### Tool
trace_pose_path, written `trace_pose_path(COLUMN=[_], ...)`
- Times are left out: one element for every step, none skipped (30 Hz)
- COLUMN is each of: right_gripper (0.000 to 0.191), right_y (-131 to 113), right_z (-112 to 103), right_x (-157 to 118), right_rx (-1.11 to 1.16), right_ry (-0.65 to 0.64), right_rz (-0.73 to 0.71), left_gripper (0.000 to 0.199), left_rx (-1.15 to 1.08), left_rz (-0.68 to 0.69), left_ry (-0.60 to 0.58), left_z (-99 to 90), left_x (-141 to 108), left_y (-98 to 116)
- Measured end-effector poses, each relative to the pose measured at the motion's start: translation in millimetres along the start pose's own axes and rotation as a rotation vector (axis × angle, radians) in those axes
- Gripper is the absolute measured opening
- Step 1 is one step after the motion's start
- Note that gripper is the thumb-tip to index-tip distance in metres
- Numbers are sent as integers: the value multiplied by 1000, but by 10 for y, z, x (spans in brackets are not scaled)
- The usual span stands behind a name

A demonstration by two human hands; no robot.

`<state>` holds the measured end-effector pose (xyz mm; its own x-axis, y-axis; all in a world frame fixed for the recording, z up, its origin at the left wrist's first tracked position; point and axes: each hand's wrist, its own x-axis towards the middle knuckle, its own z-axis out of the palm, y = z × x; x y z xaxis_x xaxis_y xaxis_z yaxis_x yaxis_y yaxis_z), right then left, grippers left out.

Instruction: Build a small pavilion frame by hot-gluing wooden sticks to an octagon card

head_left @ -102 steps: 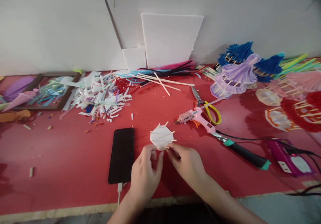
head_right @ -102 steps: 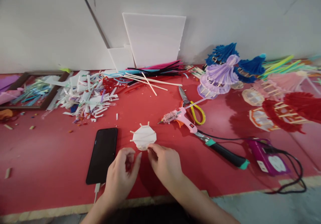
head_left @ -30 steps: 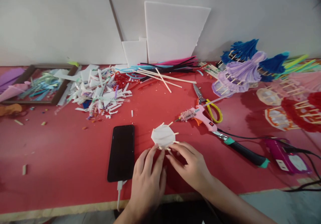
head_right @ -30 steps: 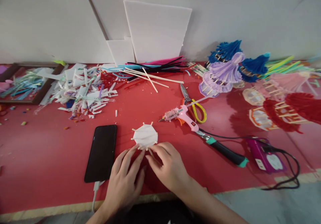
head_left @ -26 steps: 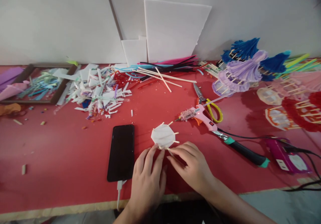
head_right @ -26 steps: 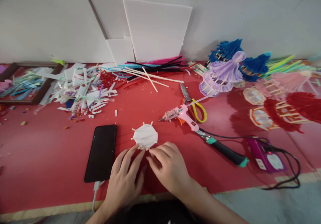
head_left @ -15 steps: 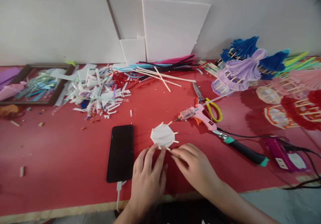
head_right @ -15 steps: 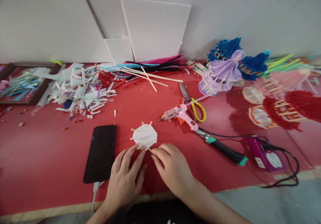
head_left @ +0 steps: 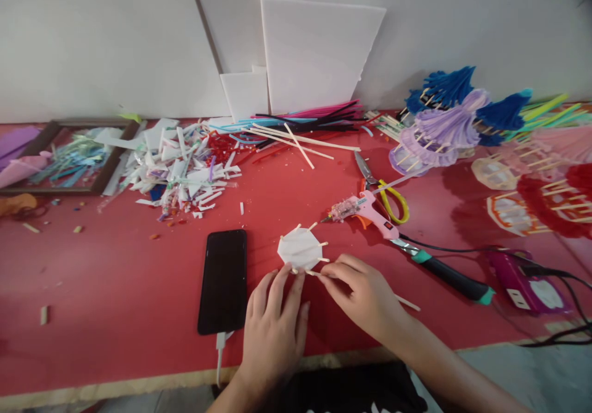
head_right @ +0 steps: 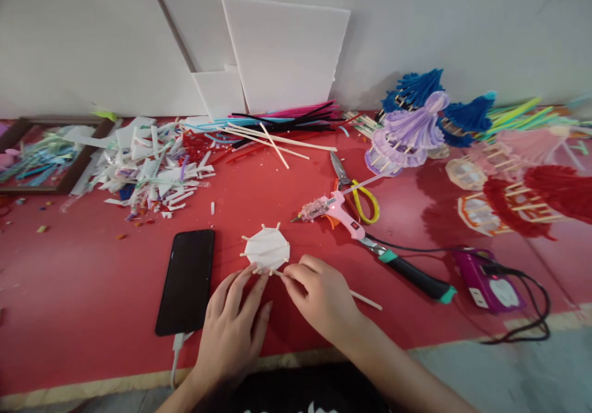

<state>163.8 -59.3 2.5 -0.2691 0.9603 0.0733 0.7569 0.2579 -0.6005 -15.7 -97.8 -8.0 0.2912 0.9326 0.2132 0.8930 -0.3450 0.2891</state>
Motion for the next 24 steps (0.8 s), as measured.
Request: trace_pose_path(right_gripper=[16,16,17,17,17,18,18,18,18,18,19,19,19,20,20,19,19,18,17,17,17,17,17,17], right_y=[-1,-1,0,2,3,3,2,-1,-6,-12,-19,-27,-34,-40,-45,-48,-50,-51,-50,-49,-47,-44,-41,-39], right_z=[13,26,39,50,60,66,71,74,76,78,81,88,97,110,126,144,164,183,200,215,226,234,239,241], right_x=[-3,-5,-7,-7,-6,-3,1,5,10,13,15,16,15,12,9,5,1,-3,-7,-10,-13,-16,-17,-19], right_rx=[-17,-33,-44,-49,-51,-49,-45,-38,-30,-21,-11,-3,5,13,19,25,31,34,38,41,45,51,58,66], right_ry=[4,10,18,24,29,31,32,32,32,32,32,32,32,33,36,42,51,65,79,93,103,108,108,105], right_rz=[-6,-10,-15,-17,-17,-16,-19,-23,-29,-33,-36,-37,-34,-28,-21,-13,-4,4,10,13,15,16,15,15], left_gripper=[41,41,40,40,40,40,39,39,39,39,40,40,40,38,35,31,27,25,26,29,33,38,43,46], left_rx=[-1,-1,0,2,3,2,0,-4,-10,-18,-30,-48,-73,-106,-150,-202,-259,-317,-369,-412,-446,-472,-492,-505], left_rz=[-2,-6,-8,-9,-10,-9,-6,-3,0,2,6,10,15,19,19,8,-10,-32,-53,-77,-102,-130,-162,-196], left_ry=[-1,-3,-3,-1,1,6,13,22,28,32,32,32,36,49,75,113,158,201,230,237,222,193,155,117], left_z=[2,4,7,11,13,15,15,13,9,4,-1,-6,-9,-10,-8,-3,6,17,31,47,63,78,91,101], left_x=[-6,-11,-15,-17,-16,-13,-8,-2,3,9,13,15,16,16,15,15,15,16,20,26,36,48,62,78], left_y=[-1,-2,-3,-2,-1,0,2,3,2,1,-1,-3,-7,-11,-15,-19,-23,-28,-33,-38,-42,-46,-48,-50])
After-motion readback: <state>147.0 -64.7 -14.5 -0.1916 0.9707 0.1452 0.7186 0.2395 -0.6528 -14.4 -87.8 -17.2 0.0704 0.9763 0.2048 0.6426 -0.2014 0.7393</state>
